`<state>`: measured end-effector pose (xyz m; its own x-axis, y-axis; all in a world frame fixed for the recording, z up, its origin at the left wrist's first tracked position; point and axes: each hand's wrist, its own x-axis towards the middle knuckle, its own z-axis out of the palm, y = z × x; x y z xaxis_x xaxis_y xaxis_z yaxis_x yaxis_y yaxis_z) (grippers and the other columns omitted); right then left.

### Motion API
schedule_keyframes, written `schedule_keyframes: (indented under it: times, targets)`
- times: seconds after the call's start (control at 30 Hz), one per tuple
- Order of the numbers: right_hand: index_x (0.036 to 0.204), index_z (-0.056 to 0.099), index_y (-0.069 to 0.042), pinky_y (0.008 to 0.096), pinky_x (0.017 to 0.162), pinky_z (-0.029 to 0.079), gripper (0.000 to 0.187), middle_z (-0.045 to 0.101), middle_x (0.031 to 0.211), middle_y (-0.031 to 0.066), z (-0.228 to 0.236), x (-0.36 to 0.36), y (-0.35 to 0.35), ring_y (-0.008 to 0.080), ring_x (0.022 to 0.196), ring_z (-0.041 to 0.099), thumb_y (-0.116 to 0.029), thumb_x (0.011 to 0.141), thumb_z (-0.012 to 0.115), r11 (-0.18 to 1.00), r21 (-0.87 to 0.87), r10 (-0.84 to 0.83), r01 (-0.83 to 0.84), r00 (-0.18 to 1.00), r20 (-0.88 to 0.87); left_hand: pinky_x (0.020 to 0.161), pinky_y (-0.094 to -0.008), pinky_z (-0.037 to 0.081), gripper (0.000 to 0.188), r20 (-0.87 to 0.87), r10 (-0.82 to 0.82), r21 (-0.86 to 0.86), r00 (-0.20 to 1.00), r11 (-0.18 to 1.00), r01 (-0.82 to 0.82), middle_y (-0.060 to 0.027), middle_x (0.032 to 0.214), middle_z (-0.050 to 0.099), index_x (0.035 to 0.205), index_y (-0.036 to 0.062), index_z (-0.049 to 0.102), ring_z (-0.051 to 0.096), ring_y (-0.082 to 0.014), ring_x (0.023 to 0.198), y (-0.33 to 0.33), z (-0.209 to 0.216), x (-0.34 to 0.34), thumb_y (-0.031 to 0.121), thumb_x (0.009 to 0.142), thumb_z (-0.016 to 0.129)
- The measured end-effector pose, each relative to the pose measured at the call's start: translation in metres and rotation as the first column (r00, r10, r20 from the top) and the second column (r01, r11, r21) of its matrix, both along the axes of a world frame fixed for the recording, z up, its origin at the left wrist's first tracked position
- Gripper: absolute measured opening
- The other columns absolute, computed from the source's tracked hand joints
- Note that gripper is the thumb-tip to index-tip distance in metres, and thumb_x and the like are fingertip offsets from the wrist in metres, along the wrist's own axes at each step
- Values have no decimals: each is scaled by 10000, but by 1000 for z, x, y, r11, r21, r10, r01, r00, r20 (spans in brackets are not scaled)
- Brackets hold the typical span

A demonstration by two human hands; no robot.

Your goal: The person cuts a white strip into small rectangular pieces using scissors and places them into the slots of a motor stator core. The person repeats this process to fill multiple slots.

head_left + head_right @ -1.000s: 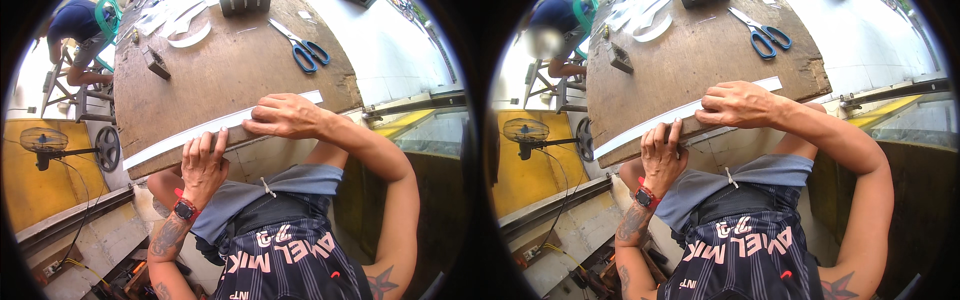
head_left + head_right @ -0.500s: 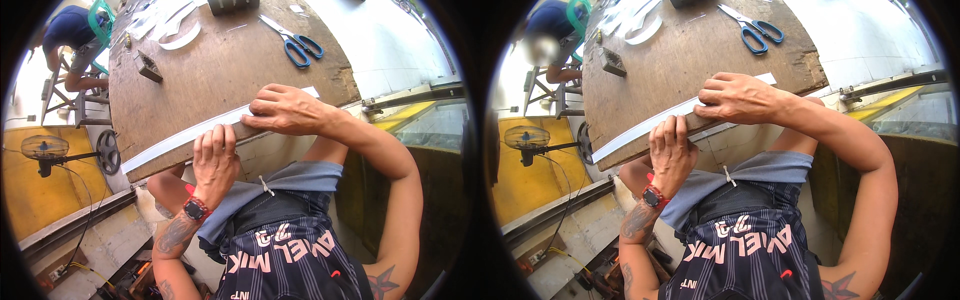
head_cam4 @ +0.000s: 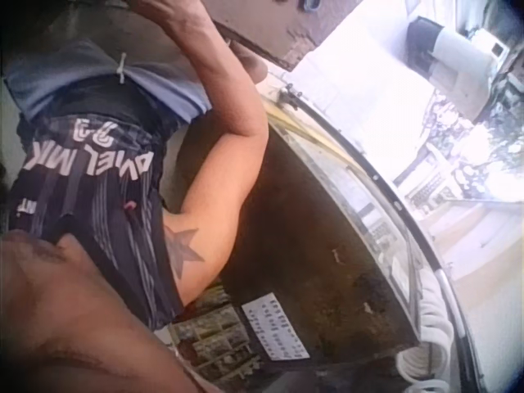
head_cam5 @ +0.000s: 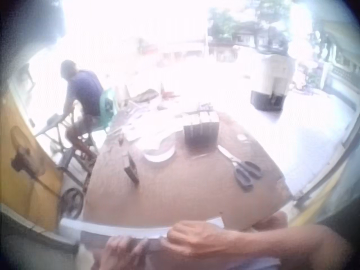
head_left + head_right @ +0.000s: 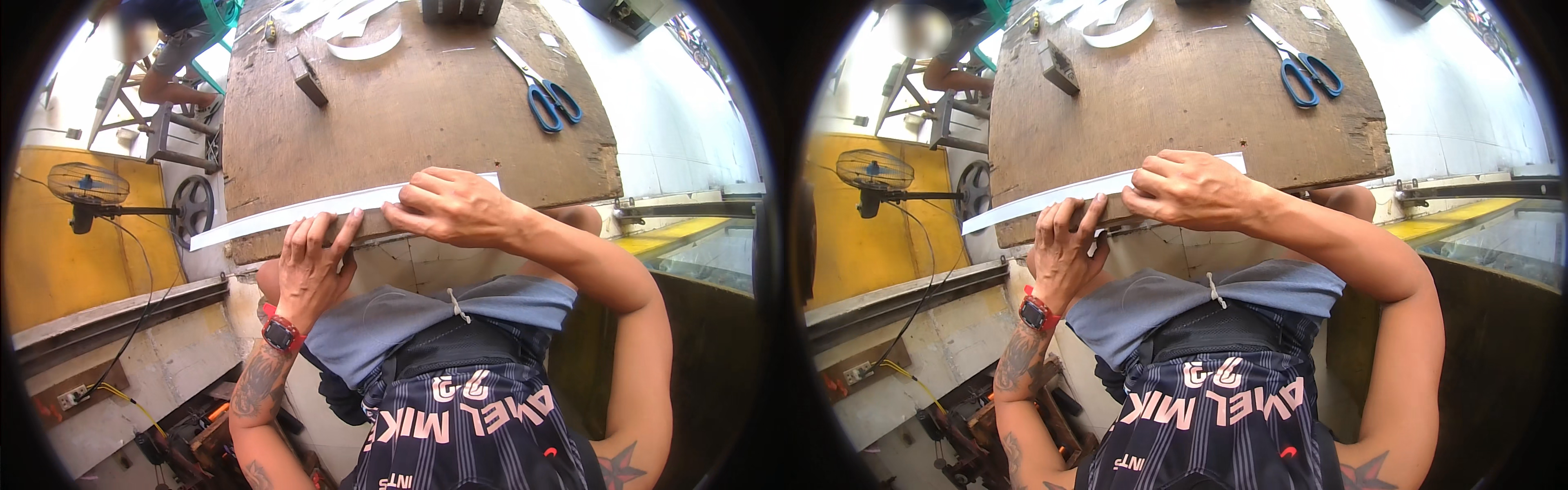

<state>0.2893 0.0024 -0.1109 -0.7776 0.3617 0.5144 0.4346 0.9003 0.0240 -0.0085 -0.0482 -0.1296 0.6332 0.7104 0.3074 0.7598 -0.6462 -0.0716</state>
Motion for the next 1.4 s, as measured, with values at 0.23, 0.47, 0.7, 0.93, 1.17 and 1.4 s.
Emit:
schedule_keyframes:
  times: [0.23,0.47,0.7,0.93,1.17,1.4]
  targets:
    - [1235,669,-85,338,880,589,347,609,989,41,6,6,0,187,942,659,-144,893,687,998,-54,-22,25,998,57,1175,-506,378,861,136,43,-88,990,996,-32,-114,1376,456,1522,212,510,434,-316,1319,-4,-5,35,242,728,842]
    - [1259,659,-99,333,895,584,352,608,1002,45,5,23,-4,190,970,652,-140,910,675,998,-49,-39,42,997,73,1188,-474,393,849,77,42,24,996,999,-44,-83,1365,491,1529,207,504,466,-264,1301,-3,-3,37,216,729,791]
    - [1246,658,-92,332,869,585,345,597,979,45,8,38,-3,194,944,645,-151,906,669,999,-29,-23,25,998,64,1176,-496,367,832,117,-33,55,993,998,27,-123,1376,472,1490,120,483,452,-311,1325,-2,-4,55,215,730,808]
    - [1278,655,-102,332,863,591,368,601,970,42,4,45,-3,197,931,649,-142,912,661,998,-51,-32,35,998,61,1181,-494,372,832,31,45,-3,998,999,-45,-126,1394,463,1511,125,474,449,-314,1325,-8,-6,68,200,748,797]
    - [1287,658,-111,339,883,593,372,595,980,37,3,59,-6,199,949,651,-147,916,660,999,13,-42,42,999,8,1148,-488,384,791,46,-9,63,999,998,6,-119,1397,457,1518,119,478,443,-301,1329,-6,-2,78,138,779,761]
    - [1133,665,-81,316,858,593,251,606,963,40,7,78,-11,195,925,665,-168,897,675,998,-5,-55,55,998,37,1185,-480,386,874,96,-58,52,994,997,53,-106,1401,455,1560,178,467,447,-302,1322,-5,-4,92,131,749,788]
